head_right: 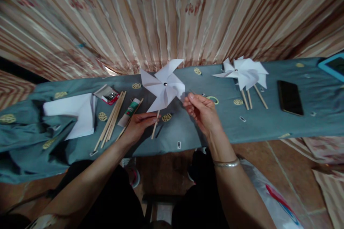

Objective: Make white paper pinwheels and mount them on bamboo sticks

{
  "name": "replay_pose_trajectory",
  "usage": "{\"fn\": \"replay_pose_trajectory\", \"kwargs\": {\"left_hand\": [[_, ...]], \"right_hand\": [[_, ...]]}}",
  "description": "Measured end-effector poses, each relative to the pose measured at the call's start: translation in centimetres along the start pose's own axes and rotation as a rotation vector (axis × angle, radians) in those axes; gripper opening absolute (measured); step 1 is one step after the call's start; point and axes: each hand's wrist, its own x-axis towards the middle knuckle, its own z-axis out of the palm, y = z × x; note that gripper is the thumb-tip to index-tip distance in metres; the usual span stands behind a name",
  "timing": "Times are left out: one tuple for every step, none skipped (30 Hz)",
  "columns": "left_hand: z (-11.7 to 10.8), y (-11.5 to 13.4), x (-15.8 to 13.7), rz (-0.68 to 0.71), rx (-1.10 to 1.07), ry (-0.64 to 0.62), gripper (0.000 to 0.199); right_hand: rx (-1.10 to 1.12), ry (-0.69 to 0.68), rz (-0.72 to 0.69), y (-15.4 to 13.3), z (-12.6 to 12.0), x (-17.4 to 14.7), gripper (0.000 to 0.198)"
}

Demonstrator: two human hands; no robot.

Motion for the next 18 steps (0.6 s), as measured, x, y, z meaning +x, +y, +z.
{"fn": "replay_pose_trajectory", "kwargs": {"left_hand": [[0.0, 0.0, 0.0, -0.005, 0.000, -0.001, 0.030], [0.0, 0.0, 0.0, -0.011, 0.000, -0.005, 0.030], [0.0, 0.0, -0.1, -0.014, 0.000, -0.010, 0.029], [0.0, 0.0, -0.1, -0.015, 0.001, -0.018, 0.028], [0.0, 0.1, -0.1, -0.015, 0.006, -0.026, 0.028], [0.0, 0.1, -0.1, -0.017, 0.013, -0.033, 0.028], [0.0, 0.1, -0.1, -0.020, 0.019, -0.037, 0.028], [0.0, 0.1, -0.1, -0.024, 0.023, -0.040, 0.029], [0.0, 0.1, -0.1, -0.026, 0.022, -0.039, 0.029], [0.0, 0.0, -0.1, -0.028, 0.017, -0.038, 0.029], [0.0, 0.0, -0.1, -0.029, 0.014, -0.040, 0.030], [0.0, -0.1, 0.0, -0.026, 0.012, -0.040, 0.030], [0.0, -0.1, 0.0, -0.023, 0.015, -0.039, 0.030], [0.0, -0.1, 0.0, -0.021, 0.020, -0.037, 0.030], [0.0, -0.1, 0.0, -0.019, 0.026, -0.033, 0.030], [-0.1, -0.1, 0.0, -0.018, 0.031, -0.031, 0.030], [-0.1, 0.0, -0.1, -0.015, 0.033, -0.028, 0.031], [-0.1, 0.1, -0.1, -0.012, 0.034, -0.025, 0.031]], "right_hand": [[0.000, 0.042, -0.062, -0.1, -0.5, 0.4, 0.029], [-0.011, 0.086, -0.123, -0.2, -1.0, 0.7, 0.027], [-0.034, 0.127, -0.175, -0.1, -1.4, 1.1, 0.026], [-0.066, 0.157, -0.216, 0.1, -1.7, 1.5, 0.026], [-0.102, 0.174, -0.244, 0.3, -1.9, 1.8, 0.027], [-0.137, 0.177, -0.259, 0.6, -2.0, 2.0, 0.028], [-0.167, 0.170, -0.264, 0.9, -2.0, 2.3, 0.028], [-0.191, 0.155, -0.260, 1.2, -1.9, 2.4, 0.029], [-0.211, 0.139, -0.250, 1.4, -1.8, 2.5, 0.030], [-0.226, 0.126, -0.238, 1.6, -1.6, 2.5, 0.031], [-0.237, 0.117, -0.225, 1.7, -1.4, 2.5, 0.031], [-0.246, 0.111, -0.211, 1.7, -1.3, 2.5, 0.031], [-0.254, 0.105, -0.196, 1.7, -1.1, 2.4, 0.030], [-0.260, 0.099, -0.180, 1.7, -1.0, 2.3, 0.030], [-0.263, 0.093, -0.163, 1.7, -0.9, 2.1, 0.029], [-0.264, 0.085, -0.147, 1.7, -0.8, 2.0, 0.028], [-0.263, 0.077, -0.134, 1.6, -0.7, 1.9, 0.028], [-0.263, 0.070, -0.124, 1.6, -0.6, 1.7, 0.027]]}}
